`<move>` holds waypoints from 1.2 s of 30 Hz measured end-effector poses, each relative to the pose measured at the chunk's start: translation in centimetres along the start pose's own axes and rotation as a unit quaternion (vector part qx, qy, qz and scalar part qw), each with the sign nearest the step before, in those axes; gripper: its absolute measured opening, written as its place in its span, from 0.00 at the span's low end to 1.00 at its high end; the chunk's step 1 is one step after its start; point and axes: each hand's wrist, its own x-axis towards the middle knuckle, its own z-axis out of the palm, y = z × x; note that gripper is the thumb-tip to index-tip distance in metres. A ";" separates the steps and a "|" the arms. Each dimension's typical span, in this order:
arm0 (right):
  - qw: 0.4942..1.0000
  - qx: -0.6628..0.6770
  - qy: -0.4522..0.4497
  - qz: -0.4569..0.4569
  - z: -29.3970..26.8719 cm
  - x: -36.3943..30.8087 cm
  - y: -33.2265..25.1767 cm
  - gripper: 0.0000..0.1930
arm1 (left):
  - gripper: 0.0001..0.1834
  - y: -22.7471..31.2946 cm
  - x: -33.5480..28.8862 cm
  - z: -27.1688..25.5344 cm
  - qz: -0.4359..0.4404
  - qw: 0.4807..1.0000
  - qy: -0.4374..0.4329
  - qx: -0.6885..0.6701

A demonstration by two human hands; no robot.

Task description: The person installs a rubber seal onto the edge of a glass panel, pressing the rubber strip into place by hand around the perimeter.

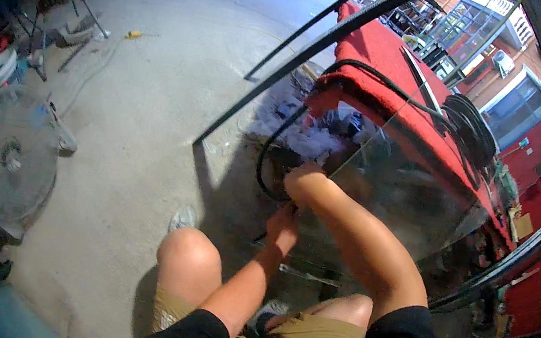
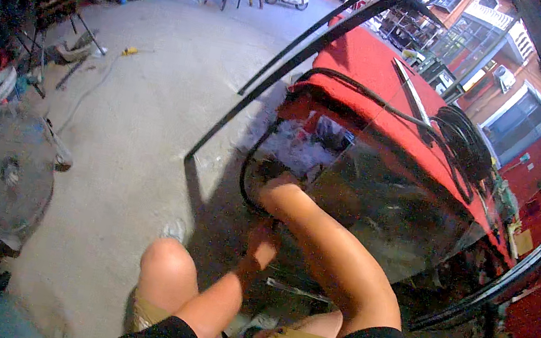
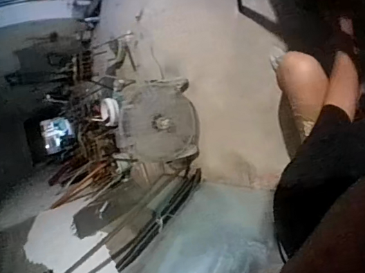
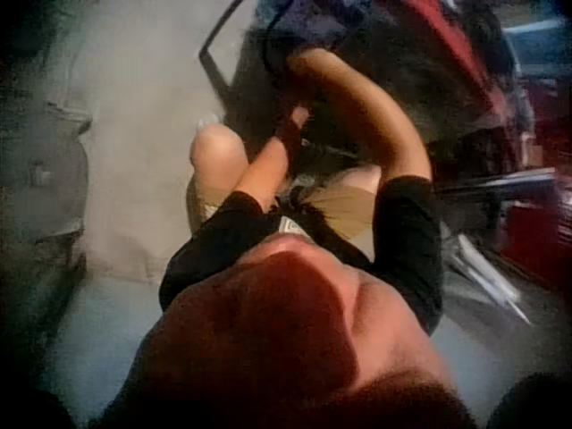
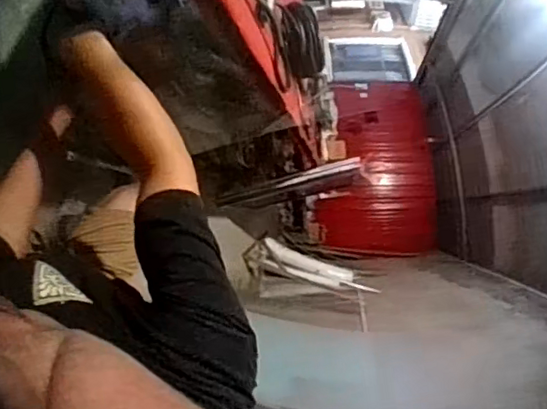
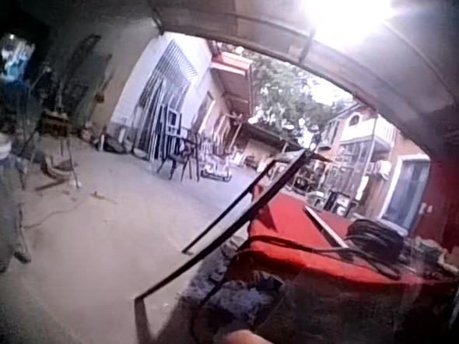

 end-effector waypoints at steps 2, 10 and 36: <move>0.997 0.028 0.036 0.068 1.9 0.3 0.6 0.13 | 0.20 0.8 -0.8 0.4 0.010 1.000 -0.013 -0.007; 0.996 -0.077 0.046 0.019 -0.7 2.1 -0.5 0.14 | 0.21 -3.3 1.2 1.6 0.043 0.996 0.071 -0.029; 0.997 -0.074 -0.026 -0.007 -0.5 2.7 -0.5 0.16 | 0.21 -2.7 2.2 1.2 -0.013 0.997 0.005 -0.081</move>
